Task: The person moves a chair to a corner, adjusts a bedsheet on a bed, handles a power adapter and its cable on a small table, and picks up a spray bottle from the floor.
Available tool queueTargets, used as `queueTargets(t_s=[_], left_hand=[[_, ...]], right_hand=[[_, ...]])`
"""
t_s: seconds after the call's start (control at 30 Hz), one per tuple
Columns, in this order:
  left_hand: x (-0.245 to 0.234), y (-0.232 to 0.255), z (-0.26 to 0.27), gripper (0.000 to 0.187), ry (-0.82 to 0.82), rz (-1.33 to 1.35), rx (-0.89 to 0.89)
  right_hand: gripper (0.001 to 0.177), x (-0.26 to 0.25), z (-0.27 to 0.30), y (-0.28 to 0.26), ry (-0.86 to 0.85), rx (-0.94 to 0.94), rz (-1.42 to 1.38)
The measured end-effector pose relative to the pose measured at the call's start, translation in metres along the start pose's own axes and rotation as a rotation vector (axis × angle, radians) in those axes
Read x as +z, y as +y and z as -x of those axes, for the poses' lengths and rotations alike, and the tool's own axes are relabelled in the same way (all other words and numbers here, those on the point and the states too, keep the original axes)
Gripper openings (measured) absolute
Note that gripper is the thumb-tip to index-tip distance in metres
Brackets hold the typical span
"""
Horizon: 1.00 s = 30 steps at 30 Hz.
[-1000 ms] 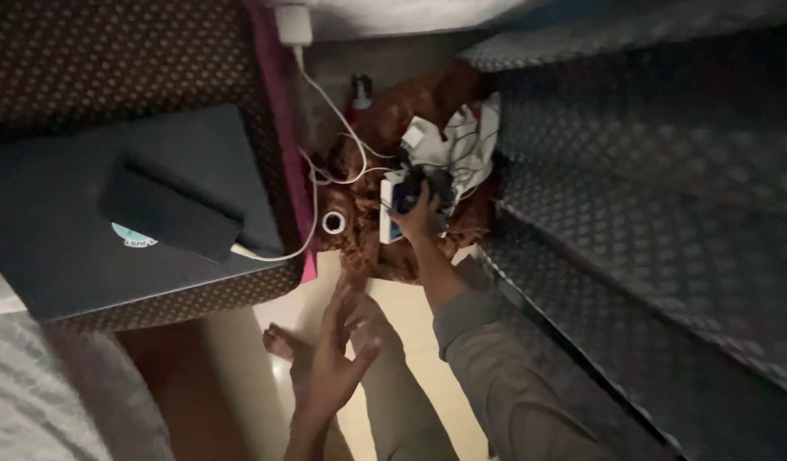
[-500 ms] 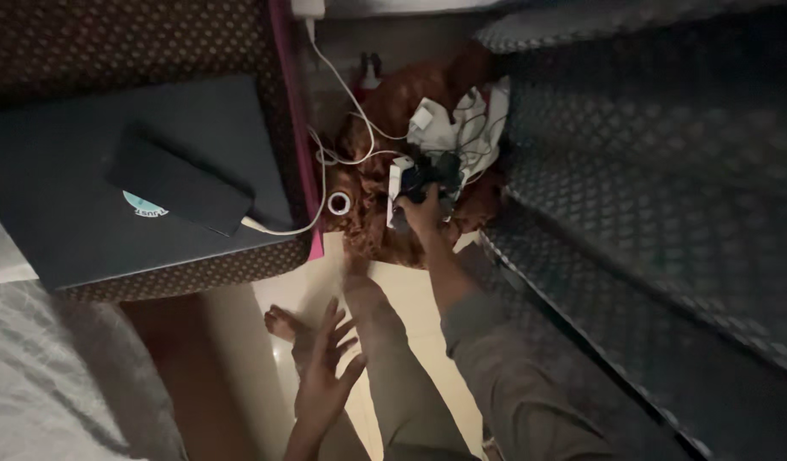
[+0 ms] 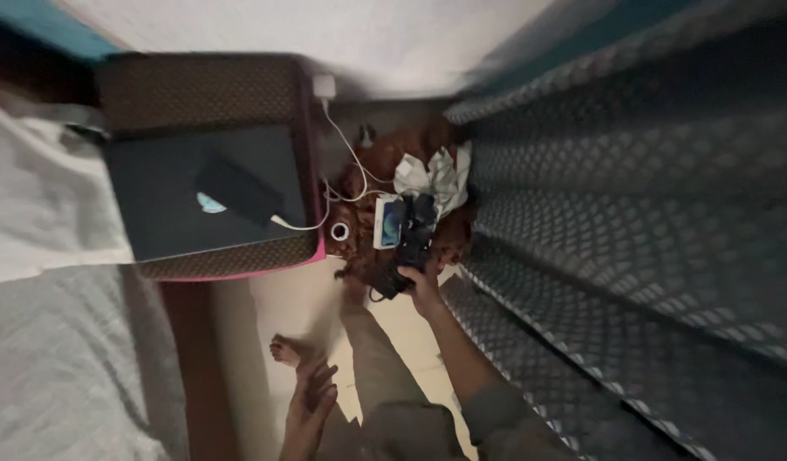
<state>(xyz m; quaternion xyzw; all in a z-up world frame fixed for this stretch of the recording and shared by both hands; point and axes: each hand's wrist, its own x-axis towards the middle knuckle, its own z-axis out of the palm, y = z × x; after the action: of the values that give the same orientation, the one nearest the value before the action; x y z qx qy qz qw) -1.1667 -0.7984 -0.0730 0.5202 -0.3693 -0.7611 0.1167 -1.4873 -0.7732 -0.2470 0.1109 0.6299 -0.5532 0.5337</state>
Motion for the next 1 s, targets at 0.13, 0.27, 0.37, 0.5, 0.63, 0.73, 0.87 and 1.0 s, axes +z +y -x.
queueTargets(t_s=[0.13, 0.27, 0.37, 0.5, 0.63, 0.73, 0.87, 1.0], left_hand=[[0.016, 0.024, 0.033, 0.058, 0.059, -0.035, 0.057], [0.026, 0.03, 0.056, 0.063, 0.096, 0.09, 0.232], [0.025, 0.042, 0.077, 0.072, 0.2, 0.045, 0.337], [0.009, 0.065, 0.102, 0.09, 0.437, 0.018, 0.408], [-0.015, 0.075, 0.128, 0.082, 0.591, 0.034, 0.686], [-0.033, 0.067, 0.152, 0.074, 0.628, 0.109, 0.721], [-0.056, 0.023, 0.168, 0.061, 0.548, 0.309, 0.783], [-0.06, -0.037, 0.159, 0.055, 0.559, 0.531, 0.784]], right_hand=[[0.049, -0.001, 0.041, -0.029, -0.265, -0.112, -0.172], [0.038, 0.016, 0.094, -0.084, -0.596, -0.094, -0.241], [0.03, 0.049, 0.139, -0.112, -0.845, -0.045, -0.242], [0.036, 0.093, 0.179, -0.113, -0.974, -0.021, -0.127], [0.039, 0.136, 0.221, -0.084, -1.144, 0.059, -0.133], [0.044, 0.169, 0.262, -0.059, -1.347, 0.184, -0.124], [0.059, 0.208, 0.315, -0.023, -1.327, 0.329, 0.016], [0.06, 0.247, 0.379, 0.005, -1.402, 0.354, -0.065]])
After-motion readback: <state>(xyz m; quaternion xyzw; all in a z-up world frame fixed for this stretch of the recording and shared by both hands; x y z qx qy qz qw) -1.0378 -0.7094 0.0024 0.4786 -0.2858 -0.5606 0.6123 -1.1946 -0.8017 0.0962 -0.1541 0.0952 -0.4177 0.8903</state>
